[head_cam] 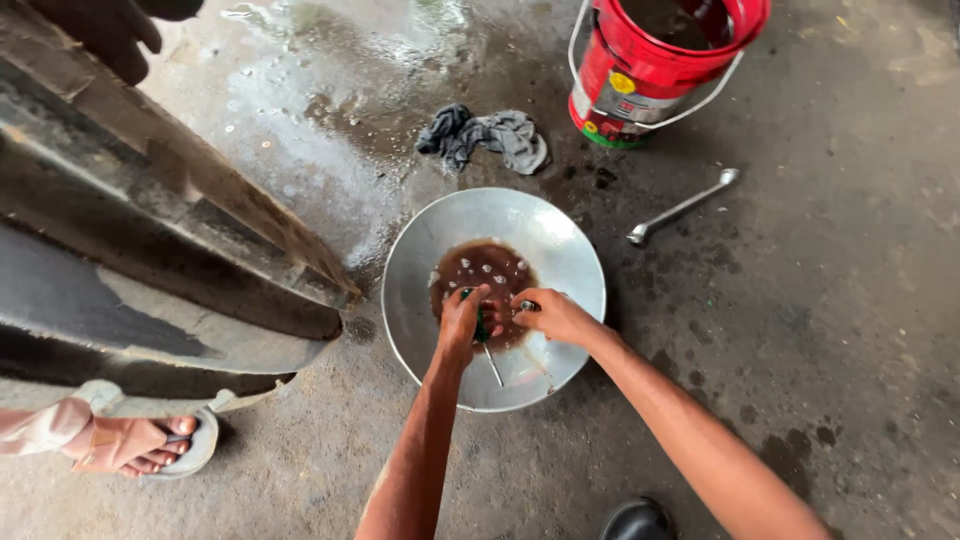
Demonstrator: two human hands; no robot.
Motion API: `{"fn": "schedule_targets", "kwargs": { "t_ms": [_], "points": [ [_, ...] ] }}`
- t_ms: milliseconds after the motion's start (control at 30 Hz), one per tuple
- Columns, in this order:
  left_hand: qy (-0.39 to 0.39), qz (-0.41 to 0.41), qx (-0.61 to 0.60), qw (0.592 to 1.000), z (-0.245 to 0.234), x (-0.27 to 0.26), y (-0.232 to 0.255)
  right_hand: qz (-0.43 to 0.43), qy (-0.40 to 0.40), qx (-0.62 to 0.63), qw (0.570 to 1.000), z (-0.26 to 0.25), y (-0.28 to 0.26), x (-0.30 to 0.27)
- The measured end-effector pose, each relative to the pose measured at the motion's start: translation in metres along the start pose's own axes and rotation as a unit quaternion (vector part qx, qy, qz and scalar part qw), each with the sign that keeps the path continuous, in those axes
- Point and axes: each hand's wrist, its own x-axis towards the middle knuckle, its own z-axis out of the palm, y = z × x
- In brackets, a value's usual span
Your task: Cleaning small engine or fuel system parts in a bowl of dark solvent or oil using a screwdriver to scrape residue.
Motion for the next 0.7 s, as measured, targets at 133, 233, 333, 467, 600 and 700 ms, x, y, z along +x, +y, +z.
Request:
{"fn": "schedule_targets", "kwargs": {
  "t_ms": [133, 233, 333, 467, 600, 700],
  "points": [
    [0.009, -0.013, -0.009, 1.000, -0.008, 0.002, -0.005, 0.110, 0.021, 0.017, 0.994, 0.014, 0.015, 0.015],
    [0.022, -0.021, -0.005, 1.000, -0.007, -0.008, -0.003, 0.067, 0.076, -0.160, 0.982, 0.015, 0.003, 0.013],
    [0.026, -0.024, -0.003, 0.999, -0.011, -0.010, 0.002, 0.038, 0.034, -0.260, 0.964, 0.025, -0.016, 0.011],
    [0.036, -0.025, 0.014, 0.999, -0.006, -0.016, 0.009, 0.058, 0.078, -0.292, 0.952, 0.027, -0.027, 0.006],
    [0.003, -0.003, -0.021, 1.000, -0.012, -0.002, -0.005, 0.034, -0.104, -0.262, 0.959, 0.027, -0.036, 0.006],
    [0.014, -0.008, -0.012, 1.000, -0.009, -0.006, 0.002, 0.034, -0.059, -0.080, 0.995, -0.003, -0.054, 0.012]
  ]
}}
